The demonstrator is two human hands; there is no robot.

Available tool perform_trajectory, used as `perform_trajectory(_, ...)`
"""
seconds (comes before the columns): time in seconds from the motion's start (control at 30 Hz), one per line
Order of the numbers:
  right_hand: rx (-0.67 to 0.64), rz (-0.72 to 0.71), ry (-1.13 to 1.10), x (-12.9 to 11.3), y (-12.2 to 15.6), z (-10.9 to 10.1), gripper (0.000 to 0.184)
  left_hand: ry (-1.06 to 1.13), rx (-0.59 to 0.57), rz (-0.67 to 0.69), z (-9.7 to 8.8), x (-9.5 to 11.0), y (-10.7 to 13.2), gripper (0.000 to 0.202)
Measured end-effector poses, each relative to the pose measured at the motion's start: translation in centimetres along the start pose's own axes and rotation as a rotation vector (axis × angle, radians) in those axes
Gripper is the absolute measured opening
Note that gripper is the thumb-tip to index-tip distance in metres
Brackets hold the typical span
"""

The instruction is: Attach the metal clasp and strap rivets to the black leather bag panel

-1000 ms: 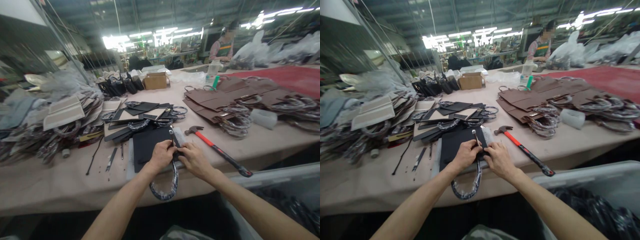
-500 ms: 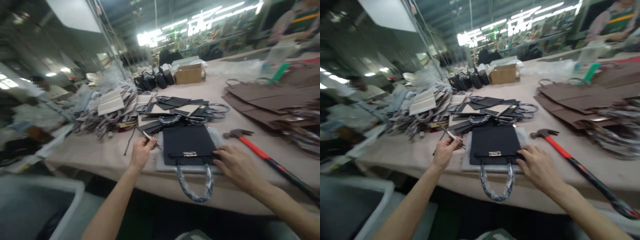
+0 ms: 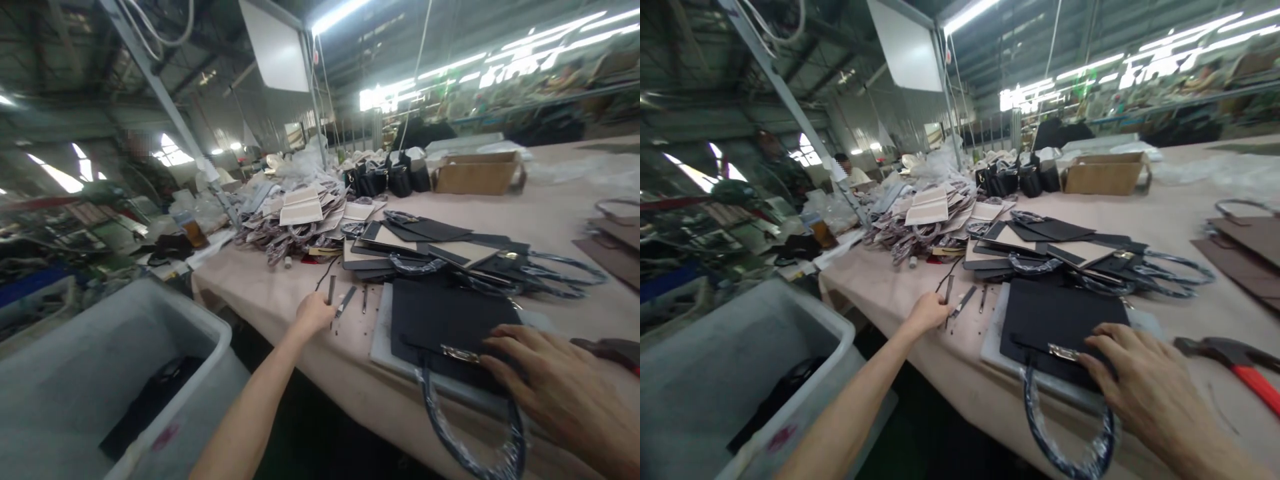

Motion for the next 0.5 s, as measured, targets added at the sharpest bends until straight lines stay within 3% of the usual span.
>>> perform_trajectory(0.3, -0.218, 0.119, -0.209, -1.9, -3.2, 2.4, 0.027, -0.114, 0.047, -0.119, -1.4, -0.5, -2.8, 0.046)
perform_trajectory(0.4, -0.322, 0.162, -0.271, -4.0, -4.8, 2.0, 0.024, -0.116, 0.029, -0.073, -1.3, 0.2, -2.1, 0.034)
perform_trajectory(0.5, -0.470, 0.205, -0.330, -6.8, -6.4, 1.3, 0.020, -0.110, -0.034, 0.057, 0.1, 0.7, -0.4, 0.024)
Point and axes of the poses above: each hand's wrist, its own y-axis away from the middle knuckle, its own z-axis out of the palm, x = y × z, the point moved 2 cm from there along -y, towards the middle knuckle, and after that the axes turned 1 degree about x, right-handed, at the moved point
